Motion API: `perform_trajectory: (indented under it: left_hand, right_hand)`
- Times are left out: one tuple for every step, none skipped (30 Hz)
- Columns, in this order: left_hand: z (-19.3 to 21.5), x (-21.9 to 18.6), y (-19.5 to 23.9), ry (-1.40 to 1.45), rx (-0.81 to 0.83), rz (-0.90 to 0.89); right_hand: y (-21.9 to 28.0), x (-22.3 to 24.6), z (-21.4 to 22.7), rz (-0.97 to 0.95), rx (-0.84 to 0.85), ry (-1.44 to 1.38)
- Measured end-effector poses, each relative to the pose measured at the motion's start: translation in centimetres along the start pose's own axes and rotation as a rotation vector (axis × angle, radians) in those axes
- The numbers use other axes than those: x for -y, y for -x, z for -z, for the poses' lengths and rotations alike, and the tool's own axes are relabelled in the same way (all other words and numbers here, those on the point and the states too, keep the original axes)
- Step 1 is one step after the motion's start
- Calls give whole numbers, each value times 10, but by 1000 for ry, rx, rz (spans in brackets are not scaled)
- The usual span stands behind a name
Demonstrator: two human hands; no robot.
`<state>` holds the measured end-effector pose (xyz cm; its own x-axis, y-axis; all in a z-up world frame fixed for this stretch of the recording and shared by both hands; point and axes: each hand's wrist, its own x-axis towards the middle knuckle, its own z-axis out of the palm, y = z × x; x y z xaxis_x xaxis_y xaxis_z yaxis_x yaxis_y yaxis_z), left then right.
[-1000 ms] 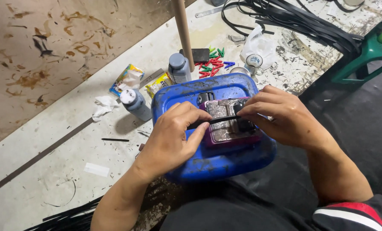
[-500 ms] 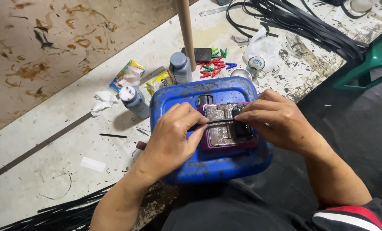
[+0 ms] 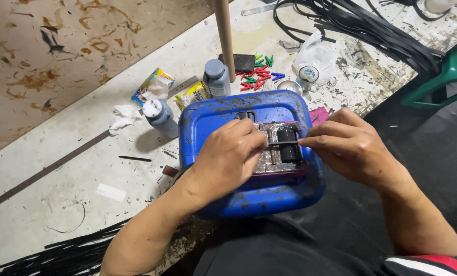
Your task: Applying edge paint to leather strips using a roller applicator and hanging them on a drying rack with clips.
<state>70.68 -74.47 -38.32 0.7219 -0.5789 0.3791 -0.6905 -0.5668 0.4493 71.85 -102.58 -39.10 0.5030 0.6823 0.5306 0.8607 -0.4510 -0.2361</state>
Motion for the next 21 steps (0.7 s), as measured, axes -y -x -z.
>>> perform_trajectory:
  left_hand:
    - [-2,0,-2,-15,4,-23]
    - [-4,0,-5,-30,9,-46]
    - [-4,0,-5,-32,10,-50]
    - [-5,0,-5,-34,19,-49]
    - [-6,1,-5,-36,29,-48]
    - [-7,1,-6,-38,31,-51]
    - [-7,1,-7,-33,28,-59]
    - [-8,2,-7,-28,25,-66]
    - [-8,1,-8,-29,28,-68]
    - [-8,1,-9,-31,35,-77]
    - [-9,1,-10,-32,40,-86]
    - [-10,1,-12,-32,42,-86]
    - [-11,2,-13,-14,45,-99]
    - [-12,2,-14,3,47,-112]
    - [-13,2,-14,4,47,-111]
    - [-13,3,-15,16,64,-114]
    - [-13,3,-16,28,79,-117]
    - [-12,3,-16,28,77,-117]
    - [-12,4,-16,35,77,-116]
    - [-12,4,-16,43,77,-116]
    - [-13,4,-16,43,78,-115]
  right_hand:
    - [0,1,2,-6,3,3]
    - [0,1,5,-11,5,5]
    - [-2,2,5,-12,3,7]
    - [-3,2,5,11,-4,22]
    - [-5,3,4,33,-12,35]
    - [-5,2,1,32,-16,37]
    - [-5,1,-2,39,-13,23]
    - [-5,0,-5,47,-11,10]
    - [-7,0,-5,45,-13,10]
    - [-9,1,-6,55,-10,-2]
    - [-11,1,-7,66,-6,-15]
    - [-8,0,-6,65,-6,-16]
    - [-5,-1,-6,57,-14,-1]
    - [-2,-2,-5,49,-22,14]
    - [2,-3,-3,49,-21,12]
    - [6,-4,0,33,-12,30]
    - [10,-6,4,19,-3,49]
    - [12,-8,4,20,-3,50]
    - [16,-10,5,13,-5,52]
    - [19,-12,5,6,-7,53]
    - [13,-9,6,5,-7,52]
